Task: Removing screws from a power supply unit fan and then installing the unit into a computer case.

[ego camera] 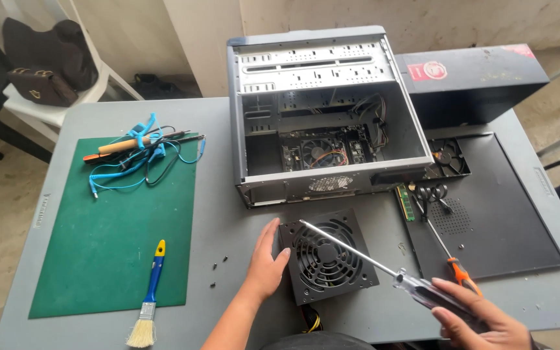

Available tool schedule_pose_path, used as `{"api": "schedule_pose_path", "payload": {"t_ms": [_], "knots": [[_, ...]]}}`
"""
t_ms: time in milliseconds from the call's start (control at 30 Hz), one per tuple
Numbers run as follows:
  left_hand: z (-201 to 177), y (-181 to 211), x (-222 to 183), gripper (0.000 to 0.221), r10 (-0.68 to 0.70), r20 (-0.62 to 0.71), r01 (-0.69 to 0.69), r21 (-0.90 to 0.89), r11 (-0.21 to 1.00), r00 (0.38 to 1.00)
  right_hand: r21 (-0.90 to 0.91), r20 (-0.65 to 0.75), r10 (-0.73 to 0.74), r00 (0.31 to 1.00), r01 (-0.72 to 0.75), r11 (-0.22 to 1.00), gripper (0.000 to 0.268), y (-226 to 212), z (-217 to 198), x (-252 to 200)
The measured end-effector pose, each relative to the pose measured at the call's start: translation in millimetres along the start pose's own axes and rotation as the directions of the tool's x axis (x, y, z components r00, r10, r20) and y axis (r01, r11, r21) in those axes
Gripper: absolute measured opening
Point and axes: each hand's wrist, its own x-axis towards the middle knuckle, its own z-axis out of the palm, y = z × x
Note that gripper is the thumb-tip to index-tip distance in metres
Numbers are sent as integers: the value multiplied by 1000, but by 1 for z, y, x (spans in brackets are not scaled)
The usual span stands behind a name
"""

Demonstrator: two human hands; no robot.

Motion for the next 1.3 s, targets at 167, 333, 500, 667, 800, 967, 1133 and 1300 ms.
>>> {"api": "schedule_pose_path", "payload": {"t_ms": [167, 333, 500, 667, 800, 967, 1133, 1300], "knots": [[12, 13, -45, 11, 687, -31, -588, 488, 644, 726, 134, -74, 187, 980, -176, 975, 40, 22, 14, -20], [16, -5, -67, 14, 642, 107, -545, 643, 538, 760, 102, -75, 169, 983, -161, 982, 39, 28, 5, -18], [30, -3, -72, 15, 739, 128, -537, 769, 347, 661, 55, -36, 137, 990, -135, 989, 40, 30, -4, -11], [33, -13, -63, 21, 525, 69, -416, 700, 581, 849, 147, -5, 198, 980, -195, 970, 38, 26, -1, -12], [29, -13, -58, 14, 445, 66, -374, 658, 653, 893, 337, 100, 113, 989, -140, 931, 39, 57, 14, -18], [30, 1, -65, 23, 414, 73, -372, 600, 708, 907, 343, 192, 268, 944, -320, 883, 42, 46, 37, -31], [43, 55, -91, 56, 401, 175, -432, 203, 879, 899, 323, 560, -3, 829, -215, 922, 50, 64, 54, -30], [49, 59, -94, 38, 365, 62, -331, -302, 894, 929, 337, 792, -398, 463, 211, 917, 58, 63, 42, 13]]}}
